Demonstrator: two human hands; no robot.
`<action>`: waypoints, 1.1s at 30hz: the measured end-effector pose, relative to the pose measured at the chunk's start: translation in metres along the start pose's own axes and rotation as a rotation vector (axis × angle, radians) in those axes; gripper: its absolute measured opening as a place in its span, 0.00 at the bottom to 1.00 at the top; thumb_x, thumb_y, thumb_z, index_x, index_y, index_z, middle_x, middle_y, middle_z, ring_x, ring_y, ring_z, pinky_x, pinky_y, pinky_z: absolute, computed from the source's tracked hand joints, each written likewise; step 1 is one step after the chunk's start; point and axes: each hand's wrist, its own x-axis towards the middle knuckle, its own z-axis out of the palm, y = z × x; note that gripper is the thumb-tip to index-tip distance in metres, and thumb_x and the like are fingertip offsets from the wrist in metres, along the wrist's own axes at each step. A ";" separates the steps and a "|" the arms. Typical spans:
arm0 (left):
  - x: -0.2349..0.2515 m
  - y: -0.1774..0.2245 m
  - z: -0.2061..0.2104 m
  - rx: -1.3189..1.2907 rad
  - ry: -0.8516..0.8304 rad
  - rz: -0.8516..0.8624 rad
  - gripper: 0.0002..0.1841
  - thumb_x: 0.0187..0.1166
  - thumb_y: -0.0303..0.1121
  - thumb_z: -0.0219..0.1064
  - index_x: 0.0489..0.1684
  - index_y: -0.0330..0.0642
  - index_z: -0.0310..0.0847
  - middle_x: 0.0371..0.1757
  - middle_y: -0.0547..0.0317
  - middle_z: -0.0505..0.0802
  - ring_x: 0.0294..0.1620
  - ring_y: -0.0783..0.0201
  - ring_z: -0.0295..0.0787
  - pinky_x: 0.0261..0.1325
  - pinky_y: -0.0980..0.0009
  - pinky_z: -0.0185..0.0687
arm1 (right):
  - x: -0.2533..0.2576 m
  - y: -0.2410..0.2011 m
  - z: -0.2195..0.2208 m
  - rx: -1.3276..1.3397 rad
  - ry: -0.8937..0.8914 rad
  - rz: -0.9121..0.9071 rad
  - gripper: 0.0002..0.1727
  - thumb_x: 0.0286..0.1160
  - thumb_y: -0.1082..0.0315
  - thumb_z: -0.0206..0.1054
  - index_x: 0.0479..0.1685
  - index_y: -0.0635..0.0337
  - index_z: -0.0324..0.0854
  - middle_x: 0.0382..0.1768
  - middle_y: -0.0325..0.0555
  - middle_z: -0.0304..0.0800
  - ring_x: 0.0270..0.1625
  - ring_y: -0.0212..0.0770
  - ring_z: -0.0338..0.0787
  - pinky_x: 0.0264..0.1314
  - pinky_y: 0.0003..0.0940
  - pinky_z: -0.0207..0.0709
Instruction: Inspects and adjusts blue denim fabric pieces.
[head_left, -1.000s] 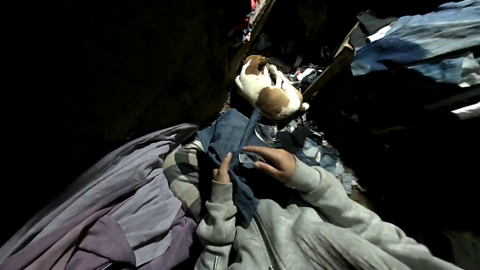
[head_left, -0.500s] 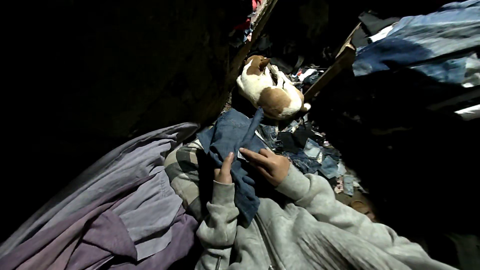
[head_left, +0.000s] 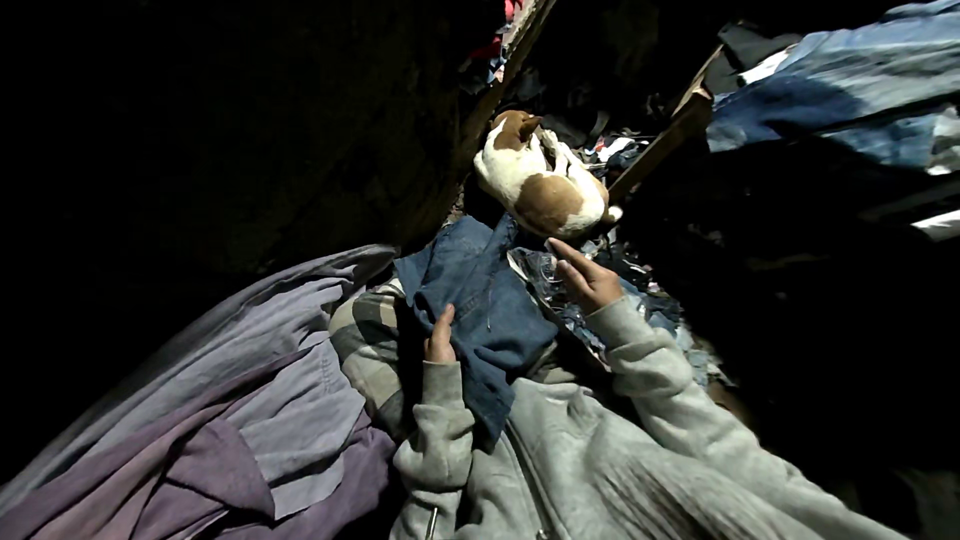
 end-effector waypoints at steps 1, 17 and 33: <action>0.001 -0.001 0.000 -0.001 0.004 0.000 0.19 0.91 0.27 0.50 0.74 0.22 0.66 0.68 0.39 0.81 0.64 0.68 0.80 0.68 0.72 0.75 | 0.001 -0.004 -0.005 -0.019 -0.066 0.066 0.25 0.94 0.62 0.49 0.86 0.55 0.70 0.70 0.63 0.85 0.70 0.65 0.86 0.75 0.62 0.70; -0.023 0.013 0.013 -0.043 0.174 0.181 0.18 0.82 0.20 0.62 0.67 0.19 0.69 0.56 0.45 0.87 0.54 0.75 0.84 0.60 0.80 0.78 | -0.039 -0.060 0.034 -0.056 -0.359 -0.387 0.26 0.89 0.54 0.55 0.84 0.45 0.75 0.45 0.61 0.91 0.37 0.60 0.91 0.38 0.58 0.83; -0.023 0.006 0.011 -0.034 0.201 0.288 0.21 0.78 0.20 0.66 0.66 0.18 0.69 0.54 0.49 0.88 0.54 0.80 0.85 0.60 0.82 0.80 | -0.031 -0.040 0.034 0.101 -0.220 -0.272 0.25 0.91 0.57 0.50 0.79 0.51 0.79 0.64 0.53 0.91 0.62 0.52 0.92 0.67 0.55 0.80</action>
